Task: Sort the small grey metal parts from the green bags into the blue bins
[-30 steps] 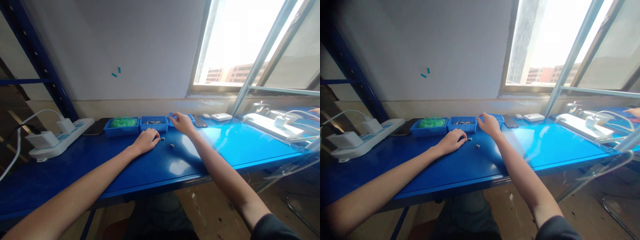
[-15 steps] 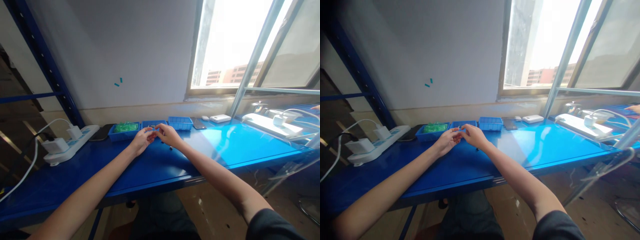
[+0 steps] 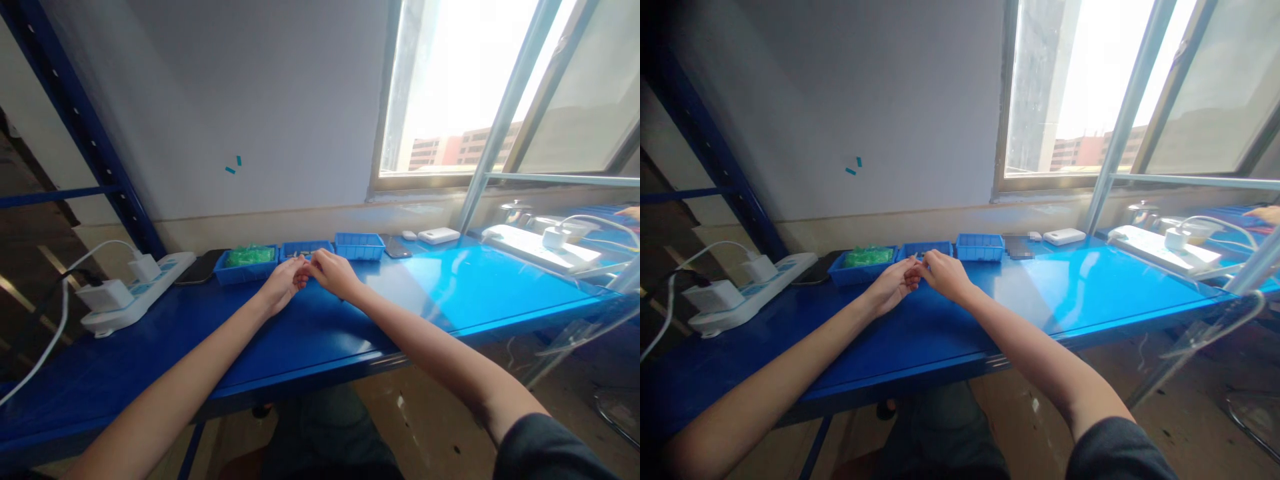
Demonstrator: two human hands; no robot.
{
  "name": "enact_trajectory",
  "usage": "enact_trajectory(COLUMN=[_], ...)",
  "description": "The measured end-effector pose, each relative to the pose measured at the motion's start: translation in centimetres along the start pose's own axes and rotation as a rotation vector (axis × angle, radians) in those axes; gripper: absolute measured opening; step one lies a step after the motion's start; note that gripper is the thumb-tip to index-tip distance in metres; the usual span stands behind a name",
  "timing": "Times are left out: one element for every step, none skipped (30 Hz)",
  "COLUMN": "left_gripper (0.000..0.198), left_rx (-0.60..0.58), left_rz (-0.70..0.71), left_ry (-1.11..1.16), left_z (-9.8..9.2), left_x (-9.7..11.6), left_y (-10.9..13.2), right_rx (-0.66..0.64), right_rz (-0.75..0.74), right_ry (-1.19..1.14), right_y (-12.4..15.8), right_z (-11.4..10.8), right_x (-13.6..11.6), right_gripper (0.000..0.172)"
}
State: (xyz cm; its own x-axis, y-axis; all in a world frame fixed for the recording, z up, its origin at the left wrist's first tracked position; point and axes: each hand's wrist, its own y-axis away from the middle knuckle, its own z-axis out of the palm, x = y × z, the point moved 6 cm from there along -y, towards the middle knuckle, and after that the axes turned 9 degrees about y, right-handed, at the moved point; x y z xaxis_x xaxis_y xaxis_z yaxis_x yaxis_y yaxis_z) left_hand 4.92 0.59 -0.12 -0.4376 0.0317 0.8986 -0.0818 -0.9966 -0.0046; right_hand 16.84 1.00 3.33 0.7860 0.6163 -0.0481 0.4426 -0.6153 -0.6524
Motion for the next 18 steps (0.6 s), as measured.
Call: enact_trajectory(left_gripper=[0.015,0.014,0.013,0.013,0.013,0.013,0.014,0.016,0.018,0.019,0.021,0.023,0.024,0.025,0.025,0.025,0.025,0.025], left_rx=[-0.006,-0.013,-0.017,-0.020,-0.024,-0.029,-0.037,-0.045,-0.054,-0.064,-0.074,-0.082,-0.088,-0.092,-0.094,-0.095,-0.094,-0.086], left_rz=[-0.007,-0.008,-0.006,-0.001,0.004,0.011,0.020,0.030,0.040,0.050,0.058,0.066,0.071,0.076,0.080,0.081,0.079,0.077], left_ry=[-0.001,-0.009,-0.021,-0.036,-0.050,-0.063,-0.074,-0.084,-0.094,-0.107,-0.120,-0.134,-0.147,-0.160,-0.171,-0.183,-0.194,-0.204], left_z=[-0.12,-0.24,-0.35,-0.43,-0.48,-0.49,-0.46,-0.40,-0.33,-0.25,-0.18,-0.13,-0.10,-0.10,-0.11,-0.15,-0.21,-0.30], left_x=[0.02,0.08,0.15,0.22,0.28,0.33,0.37,0.41,0.44,0.48,0.53,0.58,0.63,0.69,0.72,0.73,0.70,0.65], left_y=[-0.10,-0.20,-0.30,-0.39,-0.45,-0.51,-0.54,-0.55,-0.55,-0.54,-0.51,-0.48,-0.45,-0.42,-0.40,-0.39,-0.40,-0.43], right_rx=[-0.002,-0.001,0.002,0.007,0.016,0.028,0.041,0.052,0.061,0.064,0.061,0.054,0.044,0.029,0.014,-0.002,-0.016,-0.028], right_rz=[-0.016,-0.037,-0.061,-0.086,-0.108,-0.124,-0.132,-0.136,-0.135,-0.132,-0.131,-0.129,-0.129,-0.131,-0.132,-0.135,-0.137,-0.137], right_ry=[-0.006,-0.018,-0.033,-0.051,-0.069,-0.087,-0.102,-0.115,-0.125,-0.131,-0.134,-0.135,-0.133,-0.130,-0.126,-0.123,-0.120,-0.121], right_y=[-0.01,-0.02,-0.03,-0.02,-0.01,0.01,0.04,0.07,0.11,0.14,0.17,0.18,0.18,0.17,0.14,0.11,0.09,0.07], right_z=[0.05,0.10,0.17,0.24,0.28,0.32,0.33,0.35,0.37,0.39,0.43,0.47,0.50,0.53,0.55,0.56,0.54,0.51], right_x=[-0.08,-0.17,-0.29,-0.40,-0.49,-0.55,-0.57,-0.57,-0.55,-0.53,-0.52,-0.51,-0.51,-0.52,-0.53,-0.56,-0.60,-0.65], right_gripper=[0.016,0.016,0.015,0.014,0.014,0.014,0.015,0.016,0.017,0.018,0.019,0.019,0.020,0.020,0.019,0.019,0.018,0.018])
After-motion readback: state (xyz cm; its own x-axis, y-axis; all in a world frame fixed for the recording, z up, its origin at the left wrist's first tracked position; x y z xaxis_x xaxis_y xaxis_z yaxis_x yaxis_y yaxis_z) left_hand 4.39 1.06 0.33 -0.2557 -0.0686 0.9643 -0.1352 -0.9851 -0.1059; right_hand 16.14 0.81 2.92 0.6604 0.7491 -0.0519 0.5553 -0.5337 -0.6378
